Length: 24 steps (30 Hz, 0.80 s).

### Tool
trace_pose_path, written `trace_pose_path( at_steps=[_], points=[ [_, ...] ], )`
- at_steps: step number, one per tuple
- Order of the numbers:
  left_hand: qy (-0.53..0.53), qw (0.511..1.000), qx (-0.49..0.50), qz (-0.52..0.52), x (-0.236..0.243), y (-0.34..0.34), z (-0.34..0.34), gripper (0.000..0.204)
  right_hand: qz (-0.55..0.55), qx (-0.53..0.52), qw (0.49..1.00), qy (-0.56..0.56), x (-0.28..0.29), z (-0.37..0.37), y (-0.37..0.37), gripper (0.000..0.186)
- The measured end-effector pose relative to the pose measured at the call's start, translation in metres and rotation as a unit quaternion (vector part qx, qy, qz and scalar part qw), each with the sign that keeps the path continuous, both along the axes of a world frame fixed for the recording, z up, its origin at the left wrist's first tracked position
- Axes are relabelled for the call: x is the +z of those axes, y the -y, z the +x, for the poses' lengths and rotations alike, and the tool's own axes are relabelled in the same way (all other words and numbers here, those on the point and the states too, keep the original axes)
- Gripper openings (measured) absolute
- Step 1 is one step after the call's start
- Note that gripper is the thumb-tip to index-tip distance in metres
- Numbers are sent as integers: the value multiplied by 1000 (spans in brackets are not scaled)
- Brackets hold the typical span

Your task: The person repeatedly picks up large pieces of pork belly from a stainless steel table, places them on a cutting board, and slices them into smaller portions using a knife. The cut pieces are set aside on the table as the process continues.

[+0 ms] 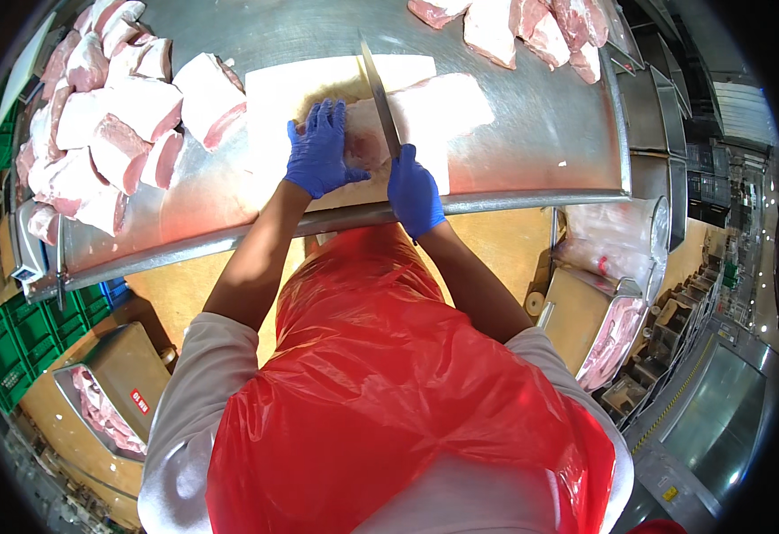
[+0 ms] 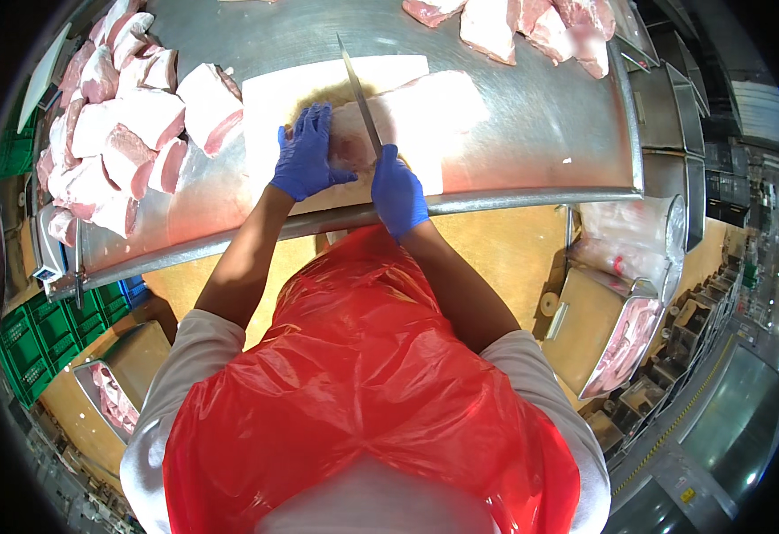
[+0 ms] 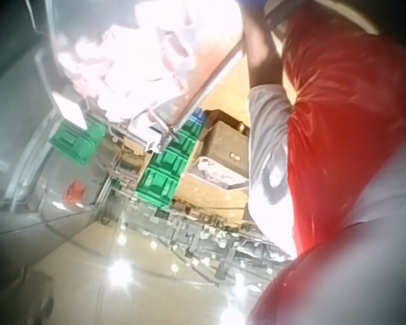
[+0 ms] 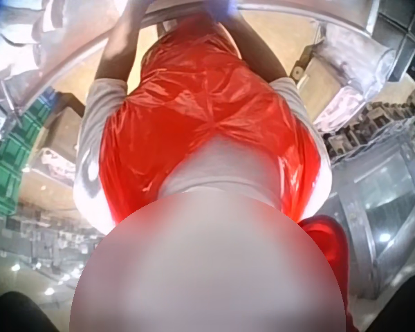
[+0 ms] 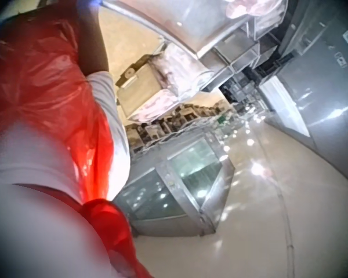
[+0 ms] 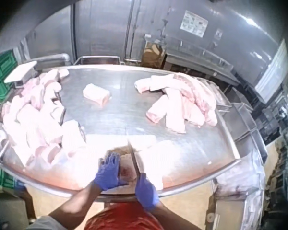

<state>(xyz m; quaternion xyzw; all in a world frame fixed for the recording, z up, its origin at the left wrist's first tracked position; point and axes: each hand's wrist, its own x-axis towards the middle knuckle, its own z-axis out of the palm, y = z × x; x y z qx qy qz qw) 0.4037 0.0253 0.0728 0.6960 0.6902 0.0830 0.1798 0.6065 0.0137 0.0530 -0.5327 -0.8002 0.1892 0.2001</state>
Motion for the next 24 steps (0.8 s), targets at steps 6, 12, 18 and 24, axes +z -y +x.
trace_pose_path(
  at_steps=[6, 12, 18, 24],
  points=[
    [61, 998, 13, 10, -15, 2, -9, 133, -30, 0, 997, 66, -11, 6, -3, 17],
    [305, 947, 66, 74, -45, 6, -67, 112, -99, -24, 995, 12, 20, 8, -6, 11],
    [205, 974, 80, 62, -9, 3, -82, 92, -76, -20, 996, 38, -13, 30, -17, 9],
    [80, 996, -19, 33, -1, -13, -9, 118, -150, 3, 984, 93, 1, 26, -24, 19]
  ],
)
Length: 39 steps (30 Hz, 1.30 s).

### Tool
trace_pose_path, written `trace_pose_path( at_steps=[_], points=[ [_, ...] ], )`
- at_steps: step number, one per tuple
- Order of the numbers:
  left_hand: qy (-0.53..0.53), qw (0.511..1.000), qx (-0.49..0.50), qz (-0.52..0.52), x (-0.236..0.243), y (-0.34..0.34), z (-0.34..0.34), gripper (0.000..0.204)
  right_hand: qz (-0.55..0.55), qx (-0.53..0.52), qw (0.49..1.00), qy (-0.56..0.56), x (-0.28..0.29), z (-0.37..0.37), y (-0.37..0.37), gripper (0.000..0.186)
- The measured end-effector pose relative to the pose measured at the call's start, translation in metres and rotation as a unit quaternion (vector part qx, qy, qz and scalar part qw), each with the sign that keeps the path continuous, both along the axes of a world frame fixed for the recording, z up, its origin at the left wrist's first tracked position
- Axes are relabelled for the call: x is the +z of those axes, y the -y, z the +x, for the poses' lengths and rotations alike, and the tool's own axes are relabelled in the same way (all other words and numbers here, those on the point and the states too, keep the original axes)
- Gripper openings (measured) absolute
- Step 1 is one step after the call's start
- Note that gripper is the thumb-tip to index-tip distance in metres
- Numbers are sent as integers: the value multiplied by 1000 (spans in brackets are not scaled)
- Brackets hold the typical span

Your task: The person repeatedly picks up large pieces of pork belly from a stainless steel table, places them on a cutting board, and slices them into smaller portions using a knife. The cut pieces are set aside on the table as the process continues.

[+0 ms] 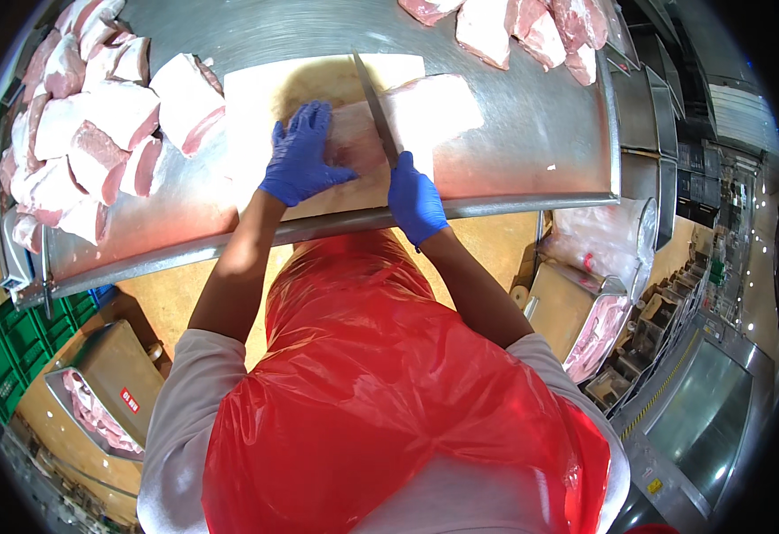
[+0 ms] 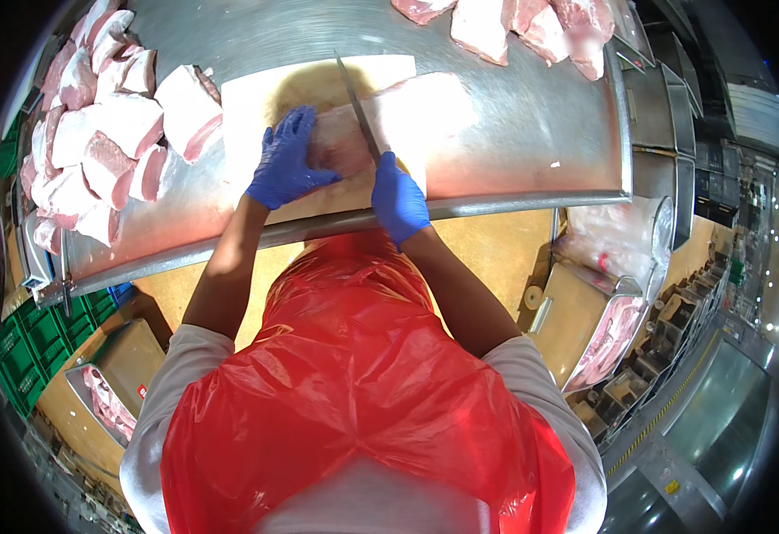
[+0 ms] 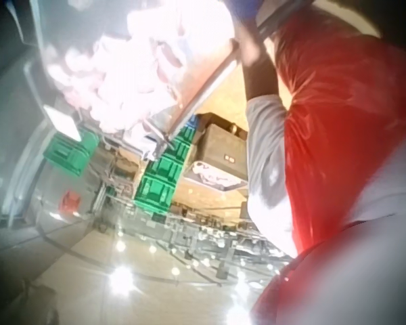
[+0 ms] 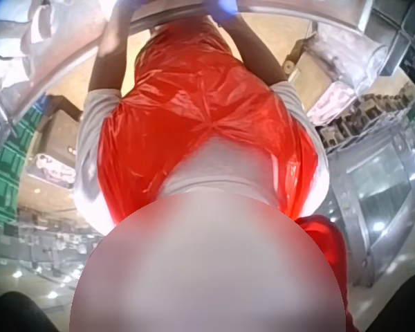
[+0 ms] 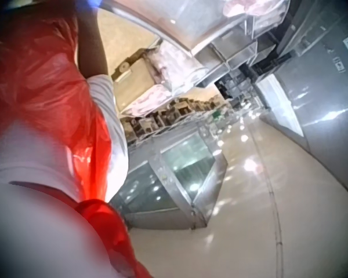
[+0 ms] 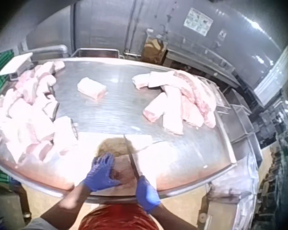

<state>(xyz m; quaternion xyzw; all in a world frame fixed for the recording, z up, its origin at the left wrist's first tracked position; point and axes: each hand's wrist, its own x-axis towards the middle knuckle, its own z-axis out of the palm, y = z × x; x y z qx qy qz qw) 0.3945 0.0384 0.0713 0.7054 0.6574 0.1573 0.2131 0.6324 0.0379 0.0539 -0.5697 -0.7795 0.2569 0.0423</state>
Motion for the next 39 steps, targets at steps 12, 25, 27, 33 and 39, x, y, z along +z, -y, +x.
trace_pose_path(
  at_steps=[12, 25, 27, 33, 39],
  points=[
    [-147, 987, 40, -53, -4, -7, 42, 126, -147, -49, 988, 22, 59, 29, 44, 26],
    [-169, 984, 56, -26, -3, -14, 31, 102, -140, 12, 987, -83, 12, 5, -8, 27],
    [-121, 988, 86, -40, 0, -24, 17, 104, -126, 40, 991, 30, -8, 49, 33, 35],
    [281, 911, 275, -124, -32, -33, -116, 89, -180, 31, 978, 99, 37, 122, 90, 22],
    [673, 697, 200, 146, -80, 25, -209, 46, -51, -45, 997, -26, 40, 110, 83, 28]
  ],
)
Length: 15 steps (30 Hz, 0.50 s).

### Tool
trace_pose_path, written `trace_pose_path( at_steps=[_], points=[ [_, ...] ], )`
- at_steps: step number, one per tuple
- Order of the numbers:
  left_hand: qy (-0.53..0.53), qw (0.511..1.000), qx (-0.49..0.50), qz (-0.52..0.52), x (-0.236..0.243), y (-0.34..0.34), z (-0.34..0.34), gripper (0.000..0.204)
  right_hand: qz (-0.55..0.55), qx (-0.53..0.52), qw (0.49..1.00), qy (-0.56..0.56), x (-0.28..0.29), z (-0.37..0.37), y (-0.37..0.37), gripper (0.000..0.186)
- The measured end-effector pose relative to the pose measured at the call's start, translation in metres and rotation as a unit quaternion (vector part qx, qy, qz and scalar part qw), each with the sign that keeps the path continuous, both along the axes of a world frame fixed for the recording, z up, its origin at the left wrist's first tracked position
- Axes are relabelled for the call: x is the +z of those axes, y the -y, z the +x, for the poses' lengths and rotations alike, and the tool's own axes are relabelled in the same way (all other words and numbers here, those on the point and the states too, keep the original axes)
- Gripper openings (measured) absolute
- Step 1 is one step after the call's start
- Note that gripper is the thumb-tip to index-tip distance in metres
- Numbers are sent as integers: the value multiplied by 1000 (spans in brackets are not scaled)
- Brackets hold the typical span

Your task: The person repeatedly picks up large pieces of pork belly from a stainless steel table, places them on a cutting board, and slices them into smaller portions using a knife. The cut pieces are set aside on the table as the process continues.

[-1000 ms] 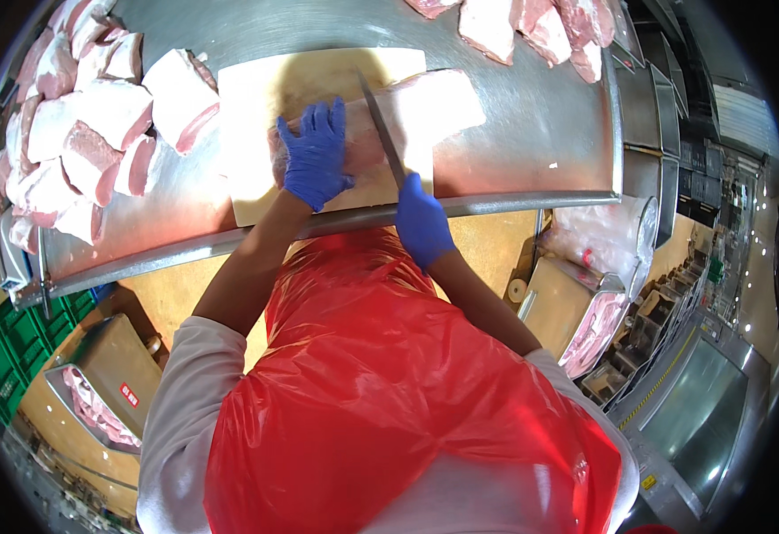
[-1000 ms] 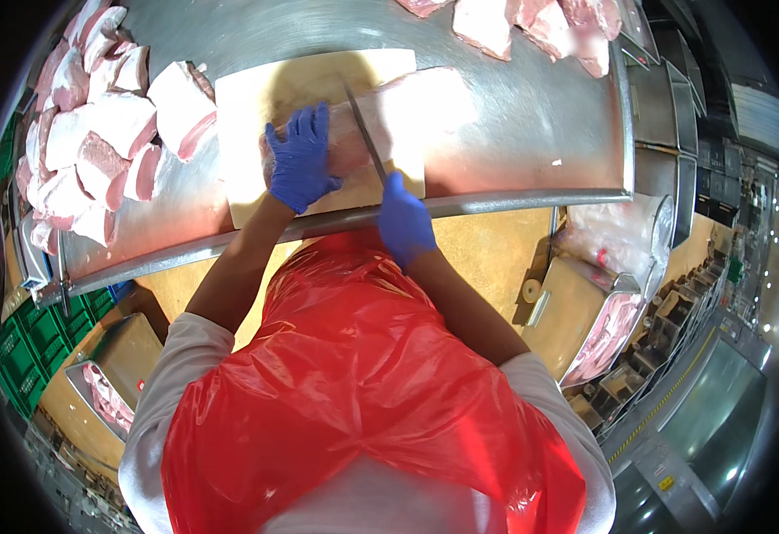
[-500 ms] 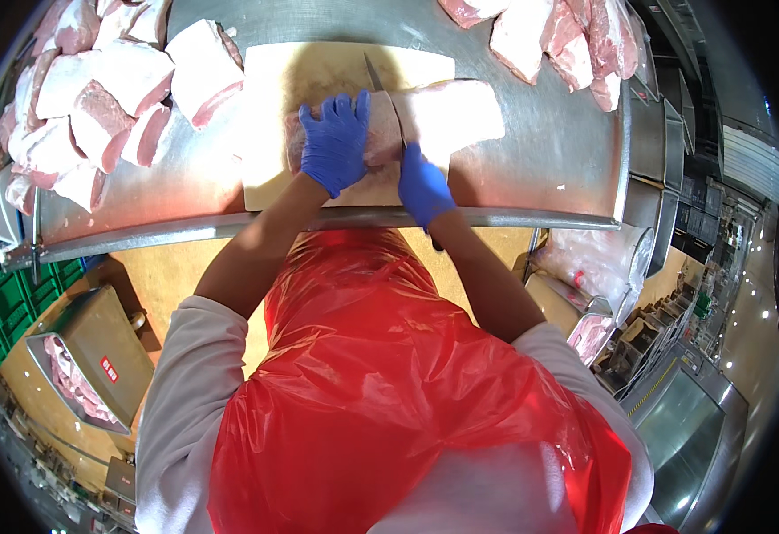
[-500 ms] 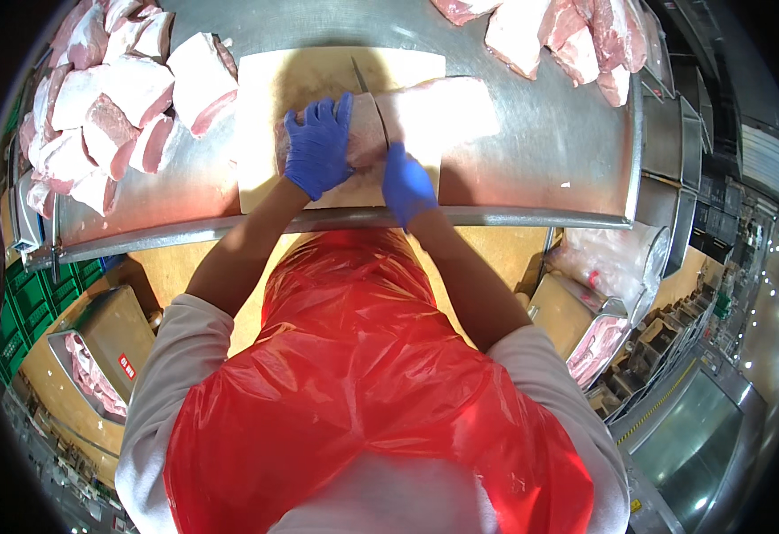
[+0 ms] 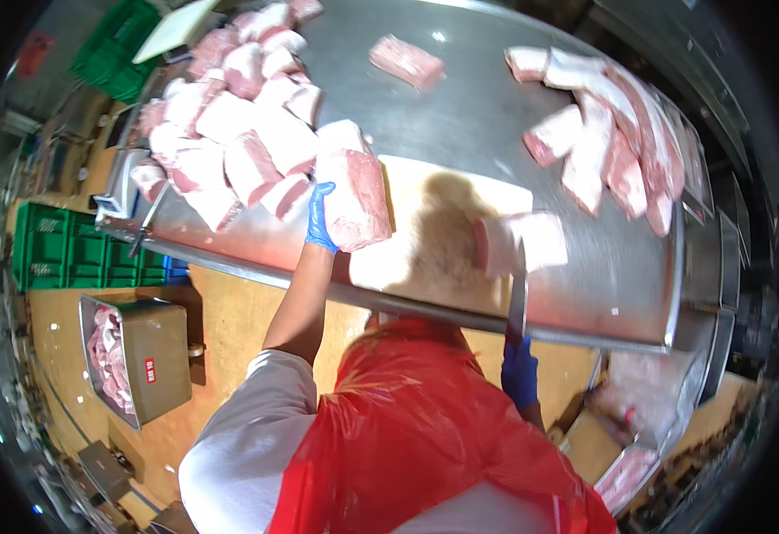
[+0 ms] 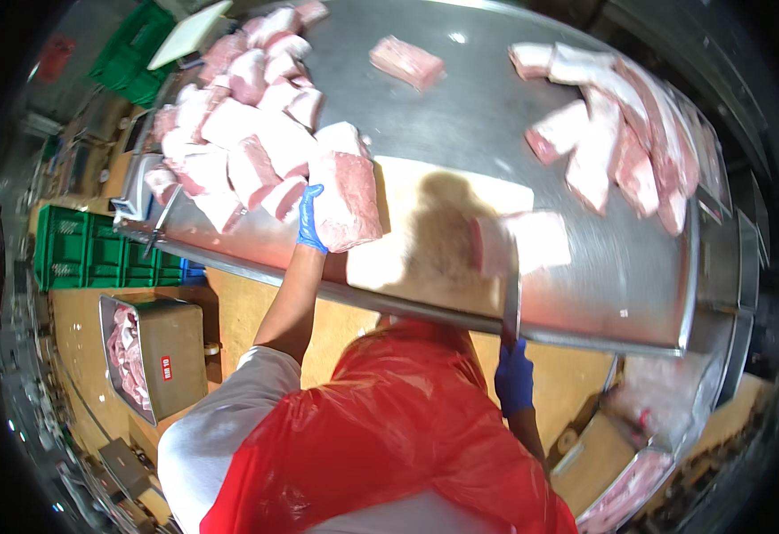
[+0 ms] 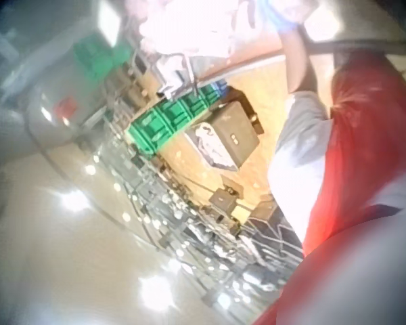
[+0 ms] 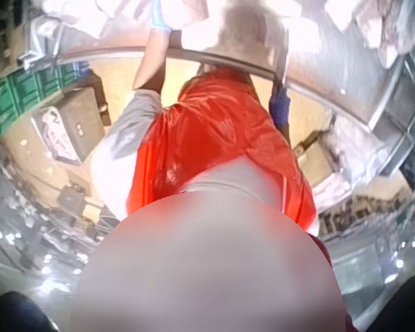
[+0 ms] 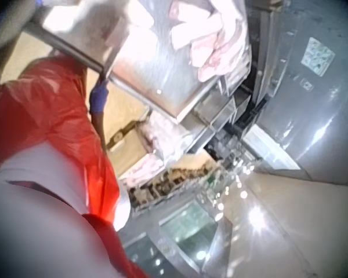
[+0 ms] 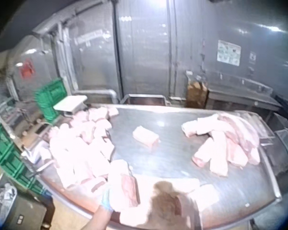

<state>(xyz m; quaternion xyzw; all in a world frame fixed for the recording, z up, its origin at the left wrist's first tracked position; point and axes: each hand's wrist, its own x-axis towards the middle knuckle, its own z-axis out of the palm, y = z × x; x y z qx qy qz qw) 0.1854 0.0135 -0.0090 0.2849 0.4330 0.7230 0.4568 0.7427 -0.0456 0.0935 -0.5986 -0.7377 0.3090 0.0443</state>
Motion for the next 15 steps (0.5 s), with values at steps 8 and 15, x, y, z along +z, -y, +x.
trace_pose_path(
  at_steps=[8, 15],
  points=[
    [219, 945, 230, 74, 239, -9, -160, 89, 169, -40, 982, -75, -52, 29, 2, 20],
    [-561, 816, -2, -137, 102, -126, 133, 103, 404, 86, 905, 102, -99, 59, 0, 35]
  ],
)
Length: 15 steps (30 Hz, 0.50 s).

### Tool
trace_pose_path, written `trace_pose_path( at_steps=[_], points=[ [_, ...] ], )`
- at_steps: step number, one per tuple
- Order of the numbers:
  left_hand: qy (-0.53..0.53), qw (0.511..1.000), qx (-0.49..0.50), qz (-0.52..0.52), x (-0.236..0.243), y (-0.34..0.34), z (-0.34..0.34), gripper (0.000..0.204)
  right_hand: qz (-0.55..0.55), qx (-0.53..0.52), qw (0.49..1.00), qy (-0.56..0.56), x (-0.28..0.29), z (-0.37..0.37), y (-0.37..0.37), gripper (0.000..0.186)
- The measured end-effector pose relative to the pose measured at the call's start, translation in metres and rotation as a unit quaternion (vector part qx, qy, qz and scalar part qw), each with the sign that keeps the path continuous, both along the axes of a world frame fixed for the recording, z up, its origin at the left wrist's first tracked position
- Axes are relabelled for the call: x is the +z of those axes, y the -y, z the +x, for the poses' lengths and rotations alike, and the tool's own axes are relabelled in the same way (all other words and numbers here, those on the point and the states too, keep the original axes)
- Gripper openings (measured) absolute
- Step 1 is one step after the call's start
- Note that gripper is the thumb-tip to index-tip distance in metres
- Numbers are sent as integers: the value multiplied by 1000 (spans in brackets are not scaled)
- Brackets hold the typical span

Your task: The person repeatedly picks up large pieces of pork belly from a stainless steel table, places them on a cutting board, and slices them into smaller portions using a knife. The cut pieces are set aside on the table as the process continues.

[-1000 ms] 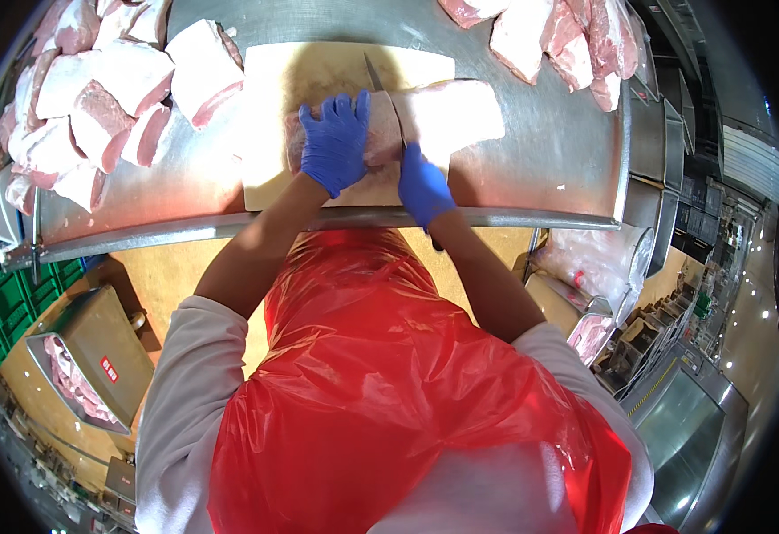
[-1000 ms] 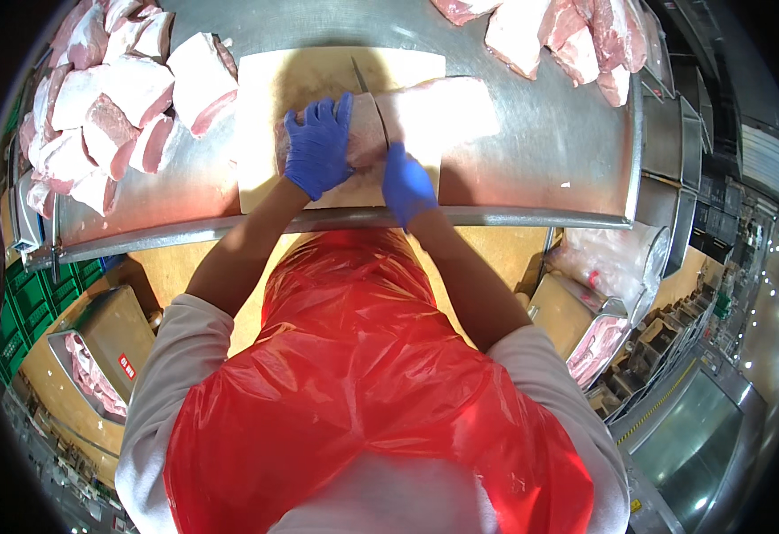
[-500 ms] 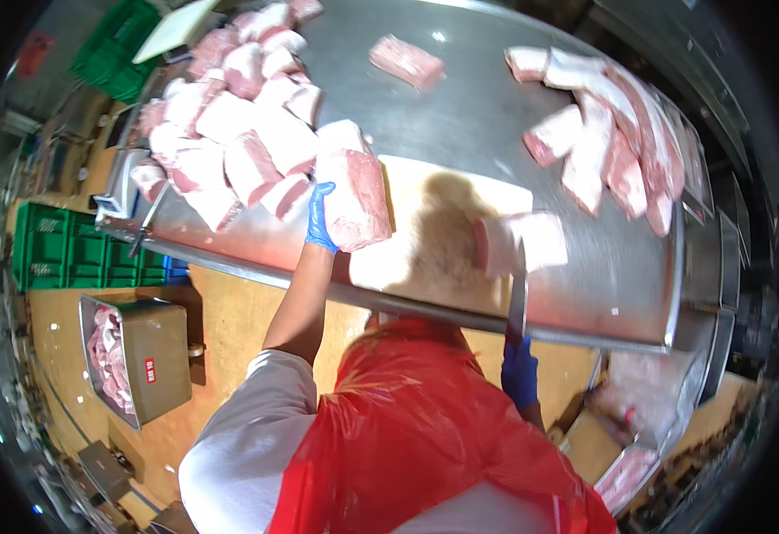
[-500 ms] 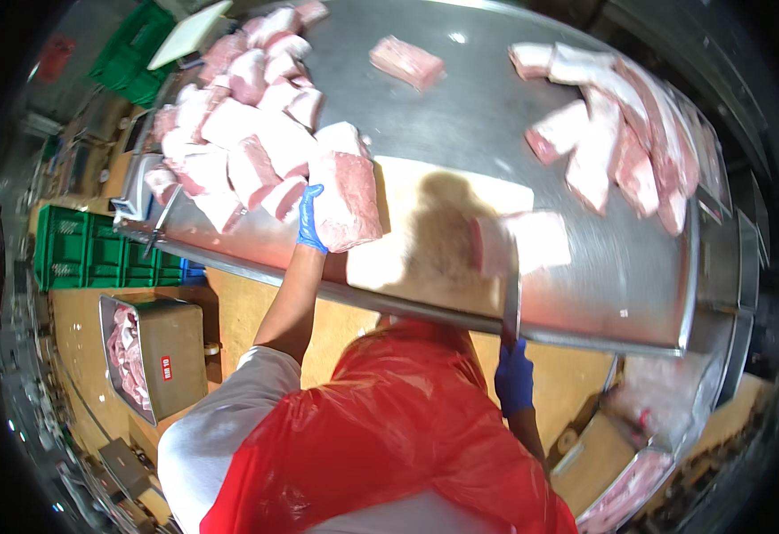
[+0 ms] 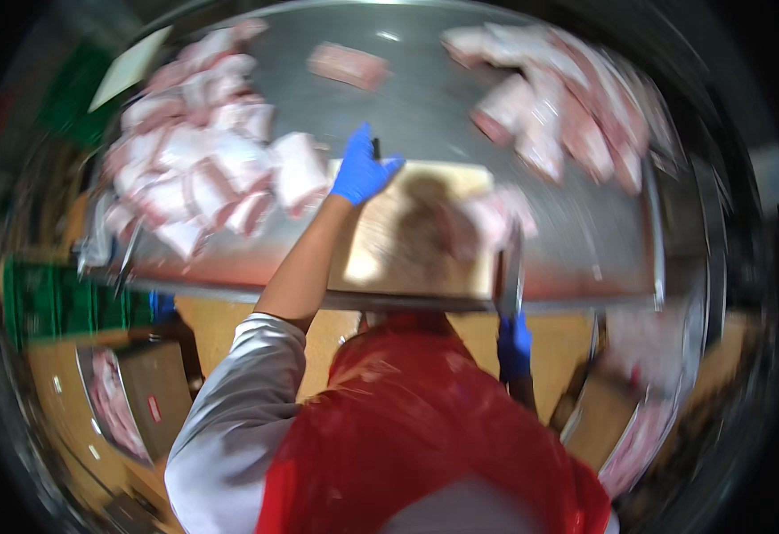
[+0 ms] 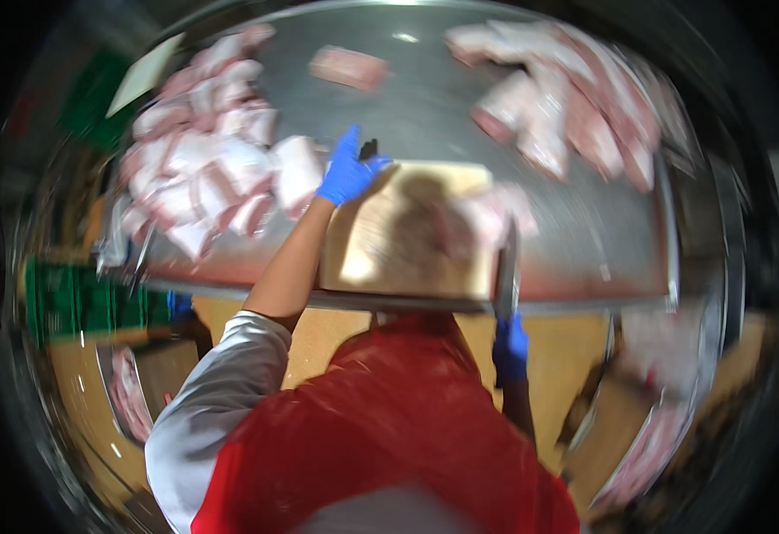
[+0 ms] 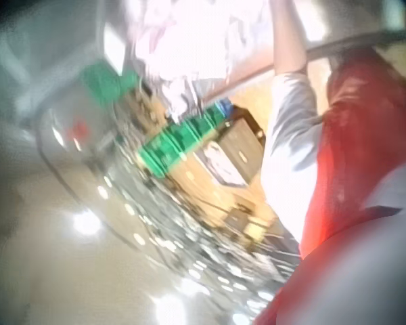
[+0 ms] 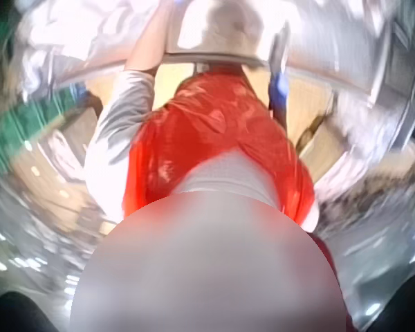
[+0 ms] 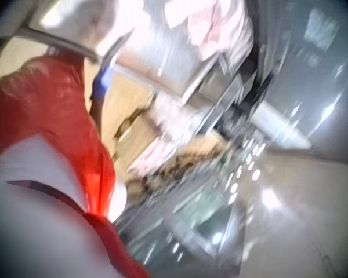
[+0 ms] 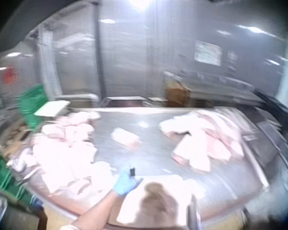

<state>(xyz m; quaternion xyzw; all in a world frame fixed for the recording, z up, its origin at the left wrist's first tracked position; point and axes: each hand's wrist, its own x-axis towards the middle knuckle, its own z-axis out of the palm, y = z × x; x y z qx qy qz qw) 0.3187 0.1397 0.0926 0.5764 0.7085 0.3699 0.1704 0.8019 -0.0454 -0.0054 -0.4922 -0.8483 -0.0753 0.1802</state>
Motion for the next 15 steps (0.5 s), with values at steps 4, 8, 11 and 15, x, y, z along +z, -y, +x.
trace_pose_path(
  at_steps=[4, 8, 11, 15],
  points=[
    [-229, 921, -213, -232, -18, 22, 185, 129, -327, -248, 890, -201, 80, -29, -19, 27],
    [-338, 902, -182, -198, -35, -9, 237, 127, -351, -315, 823, -318, 88, -2, -6, 25],
    [-304, 900, -244, -197, -40, -39, 212, 109, -347, -328, 817, -323, 70, 10, 5, 24],
    [-110, 902, -314, -274, 2, -63, 153, 105, -331, -291, 850, -289, 64, 13, 4, 22]
  ],
)
